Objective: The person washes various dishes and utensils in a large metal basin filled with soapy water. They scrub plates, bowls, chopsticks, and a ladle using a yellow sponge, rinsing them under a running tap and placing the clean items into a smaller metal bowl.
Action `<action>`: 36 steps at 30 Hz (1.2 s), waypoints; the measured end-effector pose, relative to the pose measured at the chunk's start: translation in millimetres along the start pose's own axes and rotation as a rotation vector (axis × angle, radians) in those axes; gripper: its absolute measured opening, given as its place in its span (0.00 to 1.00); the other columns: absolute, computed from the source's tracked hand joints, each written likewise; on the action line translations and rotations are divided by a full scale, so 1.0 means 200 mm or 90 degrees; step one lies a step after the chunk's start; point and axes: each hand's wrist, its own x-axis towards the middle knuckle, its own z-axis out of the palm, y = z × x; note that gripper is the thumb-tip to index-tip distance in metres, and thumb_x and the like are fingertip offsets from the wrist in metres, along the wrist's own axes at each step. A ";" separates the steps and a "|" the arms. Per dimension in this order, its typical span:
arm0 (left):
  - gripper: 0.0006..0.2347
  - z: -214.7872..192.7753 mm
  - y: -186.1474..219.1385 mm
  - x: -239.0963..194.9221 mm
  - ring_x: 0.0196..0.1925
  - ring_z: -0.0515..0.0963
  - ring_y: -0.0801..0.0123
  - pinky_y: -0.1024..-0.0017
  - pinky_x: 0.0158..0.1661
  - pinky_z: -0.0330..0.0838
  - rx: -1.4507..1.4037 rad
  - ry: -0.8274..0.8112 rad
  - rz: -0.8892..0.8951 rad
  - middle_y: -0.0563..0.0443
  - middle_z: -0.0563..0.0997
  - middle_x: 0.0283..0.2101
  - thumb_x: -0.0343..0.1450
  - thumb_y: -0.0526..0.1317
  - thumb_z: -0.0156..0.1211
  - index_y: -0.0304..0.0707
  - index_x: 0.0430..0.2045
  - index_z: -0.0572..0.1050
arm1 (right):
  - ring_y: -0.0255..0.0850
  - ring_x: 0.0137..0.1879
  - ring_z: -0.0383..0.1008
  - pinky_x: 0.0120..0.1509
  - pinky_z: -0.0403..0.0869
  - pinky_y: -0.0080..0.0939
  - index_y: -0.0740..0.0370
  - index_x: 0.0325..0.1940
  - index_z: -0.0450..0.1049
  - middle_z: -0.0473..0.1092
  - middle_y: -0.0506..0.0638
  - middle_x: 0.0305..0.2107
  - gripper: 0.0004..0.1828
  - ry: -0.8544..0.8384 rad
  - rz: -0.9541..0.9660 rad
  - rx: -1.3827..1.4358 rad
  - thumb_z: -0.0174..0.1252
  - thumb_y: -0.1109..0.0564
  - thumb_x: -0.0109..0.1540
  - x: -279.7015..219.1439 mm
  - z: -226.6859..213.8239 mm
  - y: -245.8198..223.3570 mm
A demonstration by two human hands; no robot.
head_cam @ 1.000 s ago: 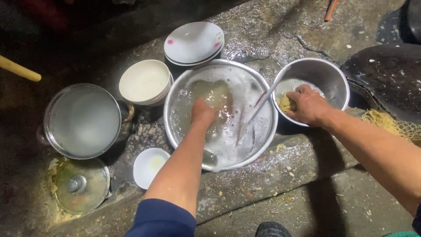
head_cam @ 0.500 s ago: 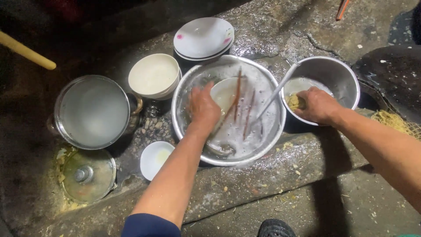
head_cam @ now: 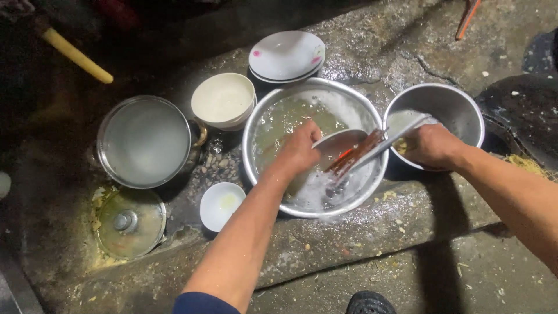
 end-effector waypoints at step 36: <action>0.36 -0.33 0.13 -0.64 0.78 0.76 0.37 0.42 0.73 0.73 -0.872 0.354 -0.378 0.24 0.77 0.74 0.80 0.64 0.55 0.23 0.70 0.74 | 0.74 0.78 0.70 0.81 0.71 0.73 0.61 0.79 0.72 0.71 0.71 0.71 0.32 0.150 -0.616 0.038 0.60 0.47 0.72 -0.85 -0.27 -1.51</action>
